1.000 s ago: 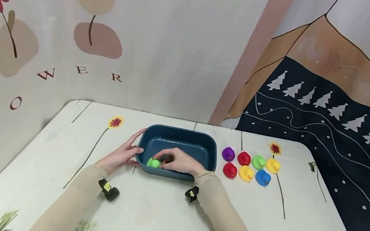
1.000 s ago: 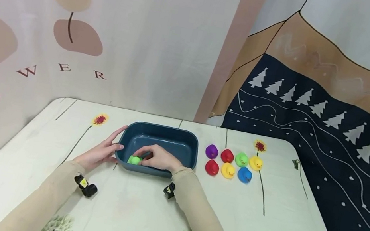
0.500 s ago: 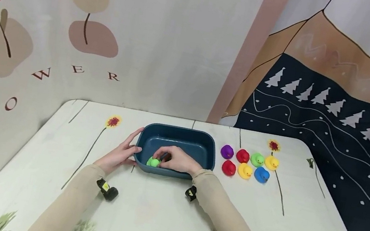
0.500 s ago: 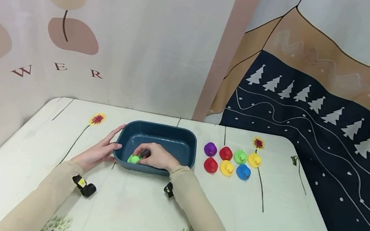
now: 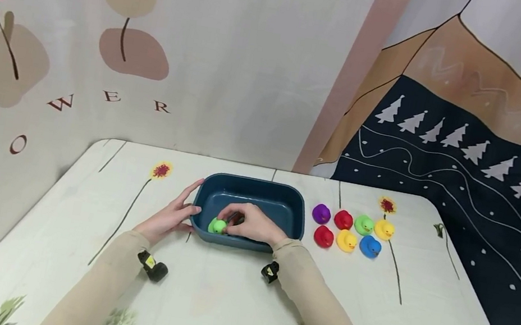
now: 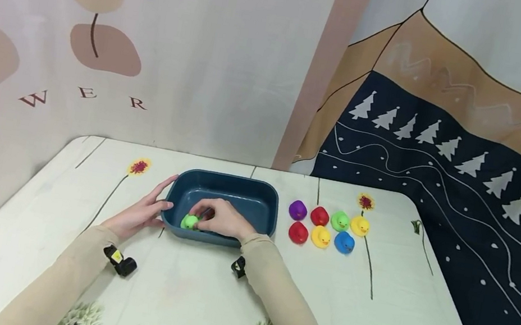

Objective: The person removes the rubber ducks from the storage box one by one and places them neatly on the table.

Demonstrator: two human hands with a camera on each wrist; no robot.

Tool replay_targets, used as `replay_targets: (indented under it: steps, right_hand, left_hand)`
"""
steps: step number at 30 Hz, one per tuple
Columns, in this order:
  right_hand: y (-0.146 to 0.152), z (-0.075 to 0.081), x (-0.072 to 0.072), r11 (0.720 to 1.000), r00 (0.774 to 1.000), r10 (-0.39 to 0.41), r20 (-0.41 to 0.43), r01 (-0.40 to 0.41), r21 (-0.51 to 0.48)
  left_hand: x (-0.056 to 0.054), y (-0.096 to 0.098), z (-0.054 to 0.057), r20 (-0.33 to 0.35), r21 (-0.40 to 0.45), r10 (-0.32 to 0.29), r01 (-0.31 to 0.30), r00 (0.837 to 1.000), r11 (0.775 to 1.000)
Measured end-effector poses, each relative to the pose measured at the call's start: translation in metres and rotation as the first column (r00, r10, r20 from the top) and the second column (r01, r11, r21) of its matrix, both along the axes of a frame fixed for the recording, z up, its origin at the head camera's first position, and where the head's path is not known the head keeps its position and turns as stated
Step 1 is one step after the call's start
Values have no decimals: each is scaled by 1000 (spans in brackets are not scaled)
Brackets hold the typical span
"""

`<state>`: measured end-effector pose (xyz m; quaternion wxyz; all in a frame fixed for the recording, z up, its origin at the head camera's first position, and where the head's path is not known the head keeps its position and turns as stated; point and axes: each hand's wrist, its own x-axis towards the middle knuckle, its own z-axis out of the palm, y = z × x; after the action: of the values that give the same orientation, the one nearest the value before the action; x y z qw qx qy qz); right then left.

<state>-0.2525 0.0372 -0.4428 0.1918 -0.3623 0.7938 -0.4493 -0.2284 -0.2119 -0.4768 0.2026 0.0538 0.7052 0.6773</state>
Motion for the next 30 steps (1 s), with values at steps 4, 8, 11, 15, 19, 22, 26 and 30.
replay_targets:
  steps: [4, 8, 11, 15, 19, 22, 26, 30]
  right_hand:
    - [1, 1, 1, 1000, 1000, -20, -1, 20, -14]
    - [1, 1, 1, 999, 1000, -28, 1, 28, -45]
    - [3, 2, 1, 997, 999, -38, 13, 39, -73]
    - [6, 4, 2, 994, 998, -53, 16, 54, -97]
    - [9, 9, 4, 993, 999, -54, 5, 54, -106]
    - [13, 22, 9, 992, 999, -54, -2, 54, -112]
    - [18, 43, 19, 991, 998, -59, -12, 57, -119]
    - [25, 51, 23, 991, 998, -69, -17, 66, -118]
  left_hand:
    - [-1, 0, 1, -5, -4, 1, -1, 1000, 1000]
    - [-1, -1, 2, -10, 0, 0, 0, 1000, 1000]
    - [-1, -2, 2, -17, 4, -8, 8, 1000, 1000]
    - [-1, -1, 1, -19, 2, -11, 11, 1000, 1000]
    - [-1, -1, 1, -13, 4, -2, 2, 1000, 1000]
    - [-1, 0, 1, -7, 3, 6, -5, 1000, 1000]
    - [-1, -1, 0, -3, 2, 11, -11, 1000, 1000]
    - [0, -1, -1, -9, 7, 11, -11, 1000, 1000]
